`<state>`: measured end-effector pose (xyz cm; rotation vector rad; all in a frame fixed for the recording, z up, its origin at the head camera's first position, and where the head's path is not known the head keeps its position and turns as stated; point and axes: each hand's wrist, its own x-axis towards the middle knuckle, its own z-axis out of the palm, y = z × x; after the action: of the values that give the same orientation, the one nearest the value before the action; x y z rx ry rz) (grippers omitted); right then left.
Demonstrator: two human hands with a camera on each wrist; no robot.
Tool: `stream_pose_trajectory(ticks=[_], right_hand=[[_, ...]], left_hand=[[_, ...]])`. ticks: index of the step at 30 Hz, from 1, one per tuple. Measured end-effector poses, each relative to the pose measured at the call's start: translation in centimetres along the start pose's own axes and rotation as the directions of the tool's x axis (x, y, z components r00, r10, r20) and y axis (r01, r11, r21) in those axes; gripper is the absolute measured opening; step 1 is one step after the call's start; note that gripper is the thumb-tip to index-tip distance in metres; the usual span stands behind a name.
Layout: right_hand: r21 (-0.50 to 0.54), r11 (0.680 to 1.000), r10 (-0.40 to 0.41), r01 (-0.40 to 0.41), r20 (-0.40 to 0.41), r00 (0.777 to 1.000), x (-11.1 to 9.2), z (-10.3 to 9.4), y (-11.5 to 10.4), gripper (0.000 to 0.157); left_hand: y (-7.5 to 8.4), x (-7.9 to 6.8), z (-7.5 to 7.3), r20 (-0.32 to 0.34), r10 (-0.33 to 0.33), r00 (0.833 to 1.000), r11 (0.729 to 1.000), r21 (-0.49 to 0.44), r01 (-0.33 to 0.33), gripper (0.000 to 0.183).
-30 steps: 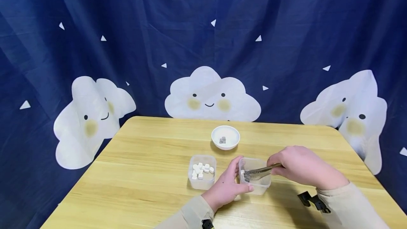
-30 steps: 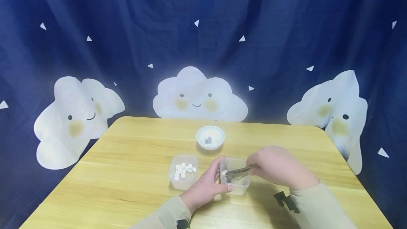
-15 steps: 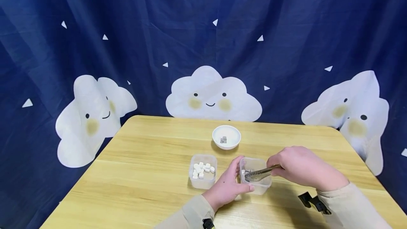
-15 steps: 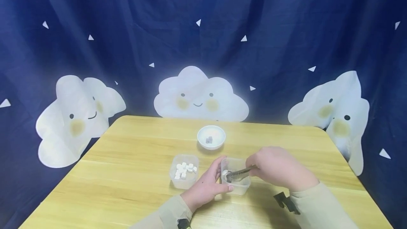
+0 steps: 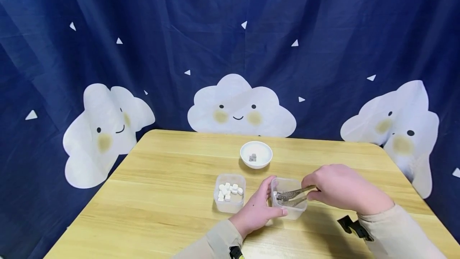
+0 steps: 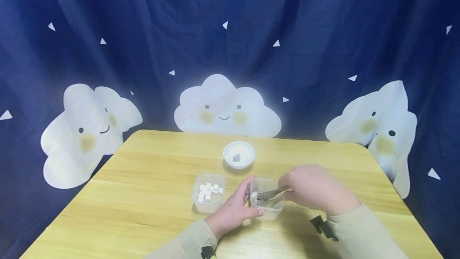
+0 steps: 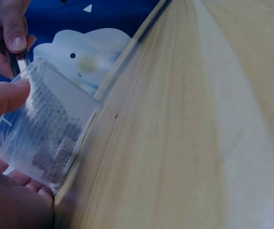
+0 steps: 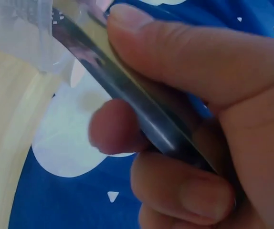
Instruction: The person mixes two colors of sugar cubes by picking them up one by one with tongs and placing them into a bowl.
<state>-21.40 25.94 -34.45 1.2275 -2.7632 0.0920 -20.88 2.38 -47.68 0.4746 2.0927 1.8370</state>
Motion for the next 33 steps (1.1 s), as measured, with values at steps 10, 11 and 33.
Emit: stream_pose_trajectory(ticks=[10, 11, 33], right_hand=[[-0.047, 0.998, 0.036, -0.035, 0.023, 0.999, 0.7, -0.3, -1.0, 0.033], [-0.050, 0.998, 0.042, -0.040, 0.026, 0.999, 0.7, -0.3, -1.0, 0.033], [-0.077, 0.995, 0.058, -0.061, -0.040, 0.998, 0.6, 0.2, -0.6, 0.024]], left_hand=[[0.1, 0.1, -0.1, 0.001, 0.007, 1.000, 1.000, 0.019, -0.007, 0.100], [0.0, 0.1, -0.2, 0.001, 0.007, 1.000, 1.000, 0.019, -0.007, 0.100], [0.0, 0.0, -0.1, 0.014, 0.007, 1.000, 1.000, 0.013, -0.007, 0.098]])
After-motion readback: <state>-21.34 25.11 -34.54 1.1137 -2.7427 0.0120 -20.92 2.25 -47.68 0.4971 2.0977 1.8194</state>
